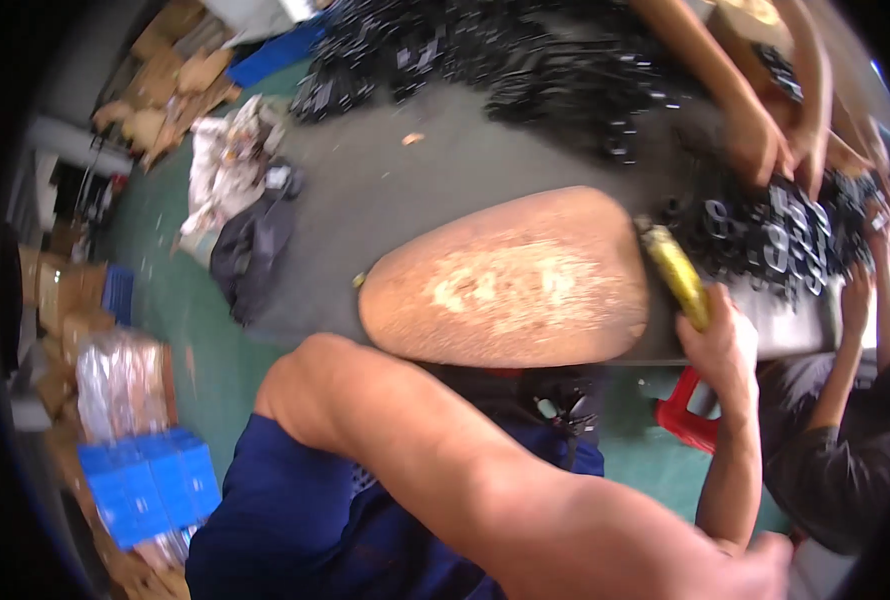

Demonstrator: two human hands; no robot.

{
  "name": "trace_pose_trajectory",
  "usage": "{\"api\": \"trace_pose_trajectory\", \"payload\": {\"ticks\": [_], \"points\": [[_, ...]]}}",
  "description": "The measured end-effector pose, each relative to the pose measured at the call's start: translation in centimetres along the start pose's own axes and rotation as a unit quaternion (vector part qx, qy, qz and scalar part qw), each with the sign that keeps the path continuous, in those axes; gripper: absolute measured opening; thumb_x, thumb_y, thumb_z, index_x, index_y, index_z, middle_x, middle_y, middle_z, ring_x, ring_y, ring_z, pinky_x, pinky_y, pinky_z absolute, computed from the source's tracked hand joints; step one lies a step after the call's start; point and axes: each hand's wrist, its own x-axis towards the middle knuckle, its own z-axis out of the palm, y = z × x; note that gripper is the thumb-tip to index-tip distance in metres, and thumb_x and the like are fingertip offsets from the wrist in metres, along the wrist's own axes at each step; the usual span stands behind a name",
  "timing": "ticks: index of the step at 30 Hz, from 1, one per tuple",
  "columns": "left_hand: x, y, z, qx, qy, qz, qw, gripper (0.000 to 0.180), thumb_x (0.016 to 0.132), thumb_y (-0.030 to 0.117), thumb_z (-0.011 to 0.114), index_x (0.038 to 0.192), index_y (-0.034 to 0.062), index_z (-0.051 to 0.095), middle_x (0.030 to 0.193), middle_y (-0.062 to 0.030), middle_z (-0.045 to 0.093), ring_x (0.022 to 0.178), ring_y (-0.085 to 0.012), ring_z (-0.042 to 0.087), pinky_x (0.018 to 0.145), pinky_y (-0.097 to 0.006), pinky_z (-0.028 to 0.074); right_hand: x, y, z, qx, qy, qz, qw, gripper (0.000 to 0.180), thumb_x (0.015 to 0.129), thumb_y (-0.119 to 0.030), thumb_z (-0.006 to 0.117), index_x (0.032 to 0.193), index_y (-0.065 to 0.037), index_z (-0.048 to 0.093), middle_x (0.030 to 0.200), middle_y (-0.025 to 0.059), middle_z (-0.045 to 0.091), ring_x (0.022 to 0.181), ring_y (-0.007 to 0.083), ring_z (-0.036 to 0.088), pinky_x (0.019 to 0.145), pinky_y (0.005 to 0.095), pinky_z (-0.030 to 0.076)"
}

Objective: Assembling black metal spring-like components using a hand-tapping tool on a workbench.

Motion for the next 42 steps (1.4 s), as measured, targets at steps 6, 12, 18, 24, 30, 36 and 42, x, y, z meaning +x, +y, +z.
{"api": "trace_pose_trajectory", "payload": {"ticks": [6,12,18,24,30,36,42], "points": [[-6.9,-2.4,0.4,0.027,-0.234,-0.103,0.966,0.029,0.074,0.017,0.060,0.095,-0.0030,0.061,0.070,-0.0030,0.055,0.061,-0.0166,0.056,0.056,-0.030,0.045,0.6,0.2,0.4,0.030,-0.009,-0.005,0.999,0.037,0.074,-0.022,0.071,0.101,-0.002,0.057,0.087,0.0232,0.065,0.084,0.0415,0.064,0.075,0.0473,0.051],[-9.7,-10.5,-1.7,0.067,-0.247,-0.233,0.938,0.015,0.080,0.006,0.065,0.095,0.0011,0.065,0.079,-0.0082,0.064,0.066,-0.0188,0.063,0.059,-0.029,0.051,0.6,2.2,-0.6,0.078,-0.030,-0.033,0.996,0.038,0.072,-0.026,0.073,0.098,-0.002,0.060,0.088,0.0231,0.066,0.084,0.0413,0.064,0.075,0.0475,0.051],[-13.1,-19.0,-5.1,-0.072,0.041,-0.687,0.722,0.019,0.089,0.008,0.065,0.105,-0.0029,0.064,0.084,-0.0068,0.067,0.070,-0.0119,0.064,0.062,-0.025,0.054,0.1,2.6,-1.3,0.319,-0.145,0.106,0.930,0.042,0.076,-0.031,0.076,0.093,0.003,0.058,0.076,0.0129,0.059,0.071,0.0198,0.057,0.067,0.0362,0.048],[-15.2,-20.4,-9.4,-0.026,0.264,-0.728,0.632,0.029,0.093,0.019,0.062,0.113,-0.0003,0.056,0.092,-0.0101,0.063,0.077,-0.0201,0.065,0.068,-0.032,0.056,-1.5,2.9,-0.8,0.426,-0.129,0.152,0.882,0.034,0.078,-0.021,0.077,0.092,0.001,0.056,0.073,0.0029,0.055,0.068,0.0095,0.048,0.060,0.0296,0.044],[-18.9,-22.2,-13.4,-0.018,0.515,-0.705,0.487,0.074,0.084,0.040,0.072,0.132,-0.0071,0.042,0.121,-0.0227,0.050,0.108,-0.0323,0.057,0.096,-0.045,0.047,-0.9,2.5,-0.9,0.456,-0.114,0.186,0.863,0.033,0.077,-0.018,0.077,0.090,0.002,0.054,0.071,0.0029,0.055,0.063,0.0104,0.048,0.057,0.0295,0.044],[-16.3,-27.1,-10.2,-0.020,0.617,-0.641,0.457,0.063,0.075,0.042,0.080,0.117,0.0028,0.056,0.114,-0.0121,0.057,0.099,-0.0226,0.054,0.090,-0.042,0.042,-1.0,3.0,0.1,0.431,-0.094,0.182,0.879,0.032,0.076,-0.018,0.076,0.090,0.002,0.054,0.069,0.0032,0.054,0.063,0.0108,0.048,0.058,0.0300,0.044],[-18.6,-28.5,-13.1,0.076,0.616,-0.620,0.480,0.024,0.074,0.022,0.077,0.082,0.0056,0.061,0.069,-0.0040,0.060,0.054,-0.0130,0.054,0.044,-0.029,0.043,-1.0,2.3,-0.2,0.415,-0.094,0.192,0.884,0.033,0.077,-0.020,0.075,0.090,0.002,0.054,0.071,0.0037,0.054,0.066,0.0108,0.048,0.060,0.0300,0.044]]}}
